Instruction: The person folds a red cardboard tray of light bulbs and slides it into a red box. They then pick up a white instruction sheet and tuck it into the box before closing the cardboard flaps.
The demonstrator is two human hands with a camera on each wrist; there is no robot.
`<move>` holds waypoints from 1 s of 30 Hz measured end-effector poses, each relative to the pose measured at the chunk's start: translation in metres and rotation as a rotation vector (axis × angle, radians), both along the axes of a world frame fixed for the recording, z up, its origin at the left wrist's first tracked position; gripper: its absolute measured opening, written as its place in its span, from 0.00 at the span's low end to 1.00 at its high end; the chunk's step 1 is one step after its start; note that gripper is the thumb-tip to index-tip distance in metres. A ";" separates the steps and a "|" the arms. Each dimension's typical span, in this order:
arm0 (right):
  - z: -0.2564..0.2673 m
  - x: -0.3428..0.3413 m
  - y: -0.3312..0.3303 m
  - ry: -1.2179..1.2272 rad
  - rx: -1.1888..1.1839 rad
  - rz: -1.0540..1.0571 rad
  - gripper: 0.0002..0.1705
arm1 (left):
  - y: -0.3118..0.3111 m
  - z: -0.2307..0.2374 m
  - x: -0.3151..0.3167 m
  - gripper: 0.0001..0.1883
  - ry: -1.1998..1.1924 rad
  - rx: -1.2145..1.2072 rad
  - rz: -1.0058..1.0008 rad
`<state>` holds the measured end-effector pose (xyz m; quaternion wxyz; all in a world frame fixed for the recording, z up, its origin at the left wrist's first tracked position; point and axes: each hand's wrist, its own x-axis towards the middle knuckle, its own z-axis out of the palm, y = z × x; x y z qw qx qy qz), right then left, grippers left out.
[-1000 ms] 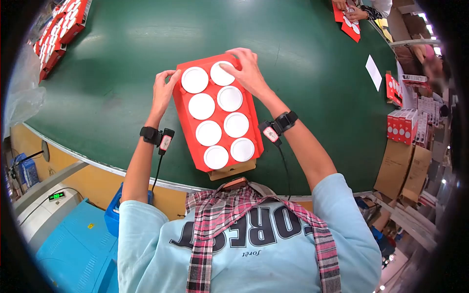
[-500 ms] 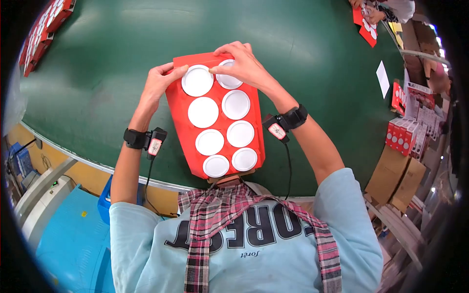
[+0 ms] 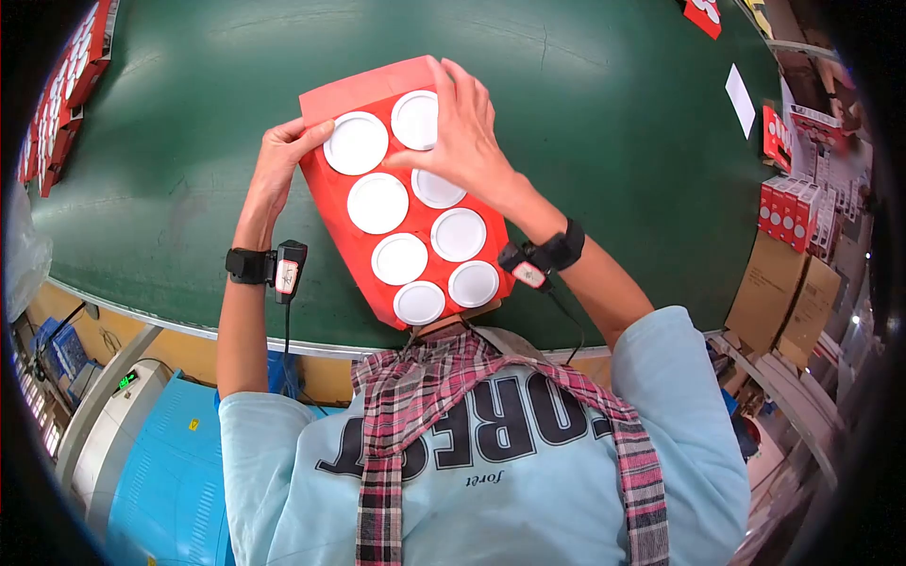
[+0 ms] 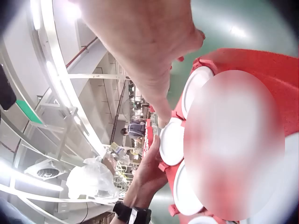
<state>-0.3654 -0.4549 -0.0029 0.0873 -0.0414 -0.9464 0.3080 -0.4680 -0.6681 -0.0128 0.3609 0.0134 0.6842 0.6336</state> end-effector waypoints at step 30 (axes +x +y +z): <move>-0.048 0.143 0.016 -0.275 -1.204 -0.250 0.44 | -0.022 0.006 0.147 0.16 -0.027 0.052 0.231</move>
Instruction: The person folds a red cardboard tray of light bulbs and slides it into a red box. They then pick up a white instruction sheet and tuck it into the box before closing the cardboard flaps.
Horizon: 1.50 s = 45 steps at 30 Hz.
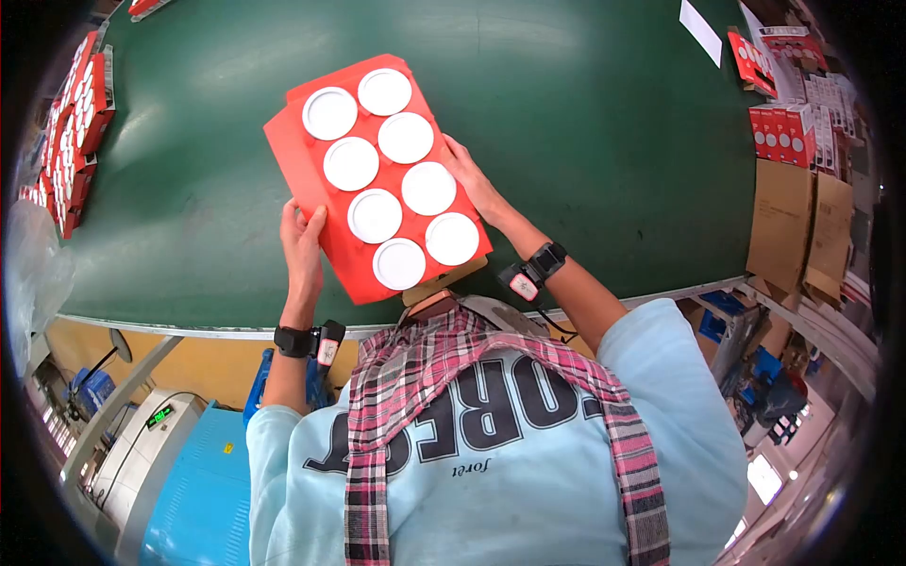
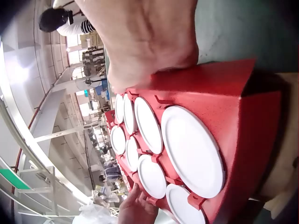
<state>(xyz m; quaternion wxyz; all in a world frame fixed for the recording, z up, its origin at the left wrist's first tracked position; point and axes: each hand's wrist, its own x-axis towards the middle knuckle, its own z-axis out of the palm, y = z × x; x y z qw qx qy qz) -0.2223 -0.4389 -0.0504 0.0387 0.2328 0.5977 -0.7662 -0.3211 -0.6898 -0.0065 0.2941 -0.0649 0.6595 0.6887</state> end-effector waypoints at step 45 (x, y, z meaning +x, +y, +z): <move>-0.001 0.141 0.204 -0.340 0.395 -0.606 0.47 | 0.315 -0.045 0.068 0.37 0.170 -0.089 -0.440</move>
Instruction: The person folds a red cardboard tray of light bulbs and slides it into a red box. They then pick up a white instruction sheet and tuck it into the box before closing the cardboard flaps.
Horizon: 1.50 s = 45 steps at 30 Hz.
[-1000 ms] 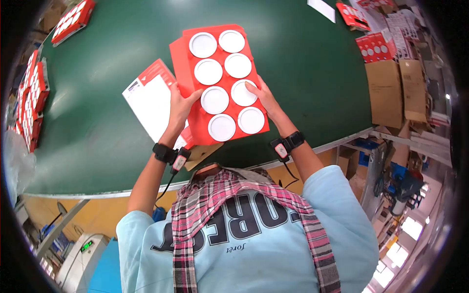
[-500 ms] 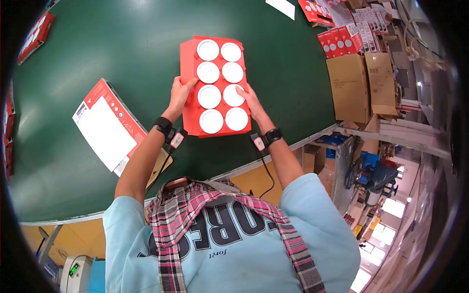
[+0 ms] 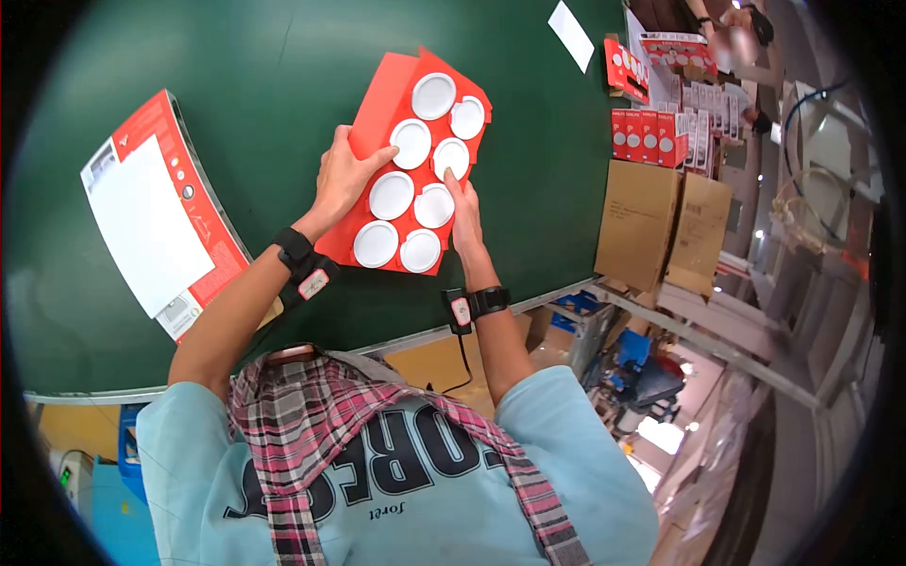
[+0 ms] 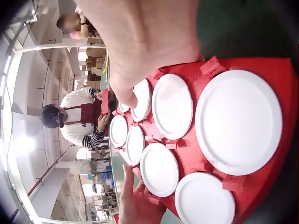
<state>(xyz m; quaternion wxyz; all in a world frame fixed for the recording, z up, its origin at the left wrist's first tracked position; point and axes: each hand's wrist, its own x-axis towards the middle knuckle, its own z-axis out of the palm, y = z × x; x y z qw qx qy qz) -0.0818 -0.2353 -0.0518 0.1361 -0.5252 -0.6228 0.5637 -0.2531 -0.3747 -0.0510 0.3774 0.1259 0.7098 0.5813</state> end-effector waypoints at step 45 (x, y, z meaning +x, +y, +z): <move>0.009 -0.088 0.020 -0.477 0.361 0.030 0.54 | -0.040 0.018 -0.001 0.29 -0.083 -0.012 -0.002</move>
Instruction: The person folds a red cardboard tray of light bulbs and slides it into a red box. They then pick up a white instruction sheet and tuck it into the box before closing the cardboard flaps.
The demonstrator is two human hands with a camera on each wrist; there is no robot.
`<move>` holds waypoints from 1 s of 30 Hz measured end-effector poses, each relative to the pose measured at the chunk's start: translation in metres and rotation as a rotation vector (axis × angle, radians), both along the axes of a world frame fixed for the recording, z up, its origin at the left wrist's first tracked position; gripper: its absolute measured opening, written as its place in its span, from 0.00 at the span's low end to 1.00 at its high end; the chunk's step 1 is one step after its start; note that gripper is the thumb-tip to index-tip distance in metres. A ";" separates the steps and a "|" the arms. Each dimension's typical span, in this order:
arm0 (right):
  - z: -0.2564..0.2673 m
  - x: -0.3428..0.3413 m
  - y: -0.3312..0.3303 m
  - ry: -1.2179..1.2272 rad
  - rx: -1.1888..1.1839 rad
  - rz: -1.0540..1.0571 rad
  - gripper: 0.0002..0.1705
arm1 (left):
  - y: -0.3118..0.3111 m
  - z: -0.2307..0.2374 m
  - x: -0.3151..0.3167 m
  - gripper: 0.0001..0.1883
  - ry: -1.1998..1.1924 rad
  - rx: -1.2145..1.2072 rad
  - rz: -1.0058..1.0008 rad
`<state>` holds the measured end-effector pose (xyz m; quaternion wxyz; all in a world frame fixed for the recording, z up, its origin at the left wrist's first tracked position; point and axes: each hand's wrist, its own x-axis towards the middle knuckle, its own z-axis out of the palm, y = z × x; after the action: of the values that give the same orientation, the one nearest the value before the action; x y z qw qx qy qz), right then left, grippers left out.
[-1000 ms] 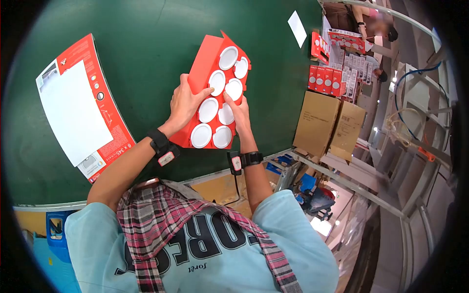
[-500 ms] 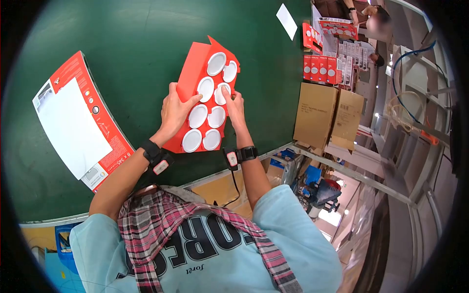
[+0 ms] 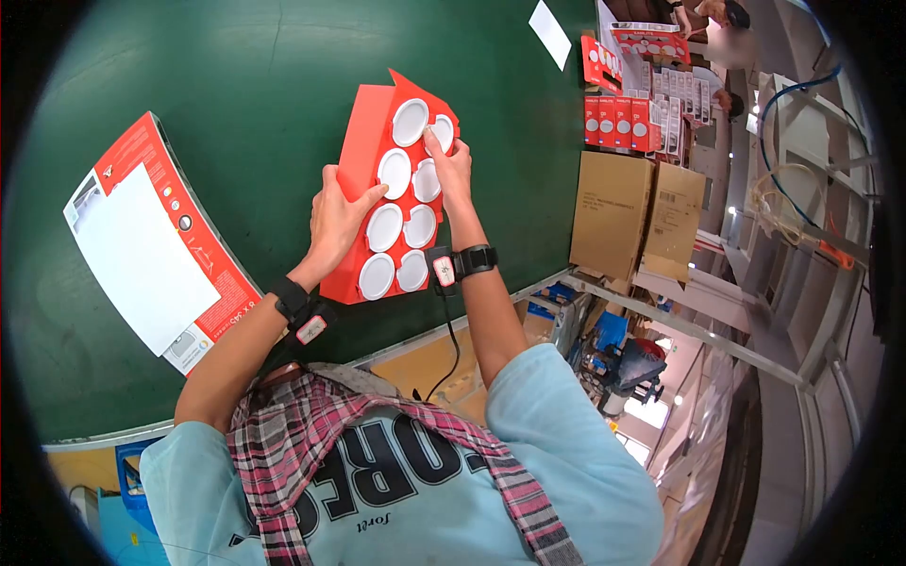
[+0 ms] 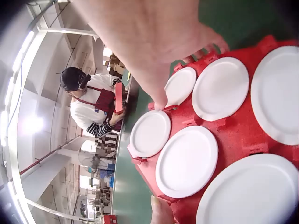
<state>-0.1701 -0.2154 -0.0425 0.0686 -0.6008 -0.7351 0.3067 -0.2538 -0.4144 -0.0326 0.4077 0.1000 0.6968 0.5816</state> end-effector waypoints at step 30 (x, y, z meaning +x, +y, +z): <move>0.063 -0.009 -0.050 0.142 0.470 0.364 0.28 | -0.109 0.069 -0.054 0.39 0.853 -0.122 -0.075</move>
<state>-0.1796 -0.2656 0.0203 0.2008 -0.4039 -0.8749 0.1765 -0.3078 -0.5238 0.0363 0.1092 0.3325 0.8320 0.4304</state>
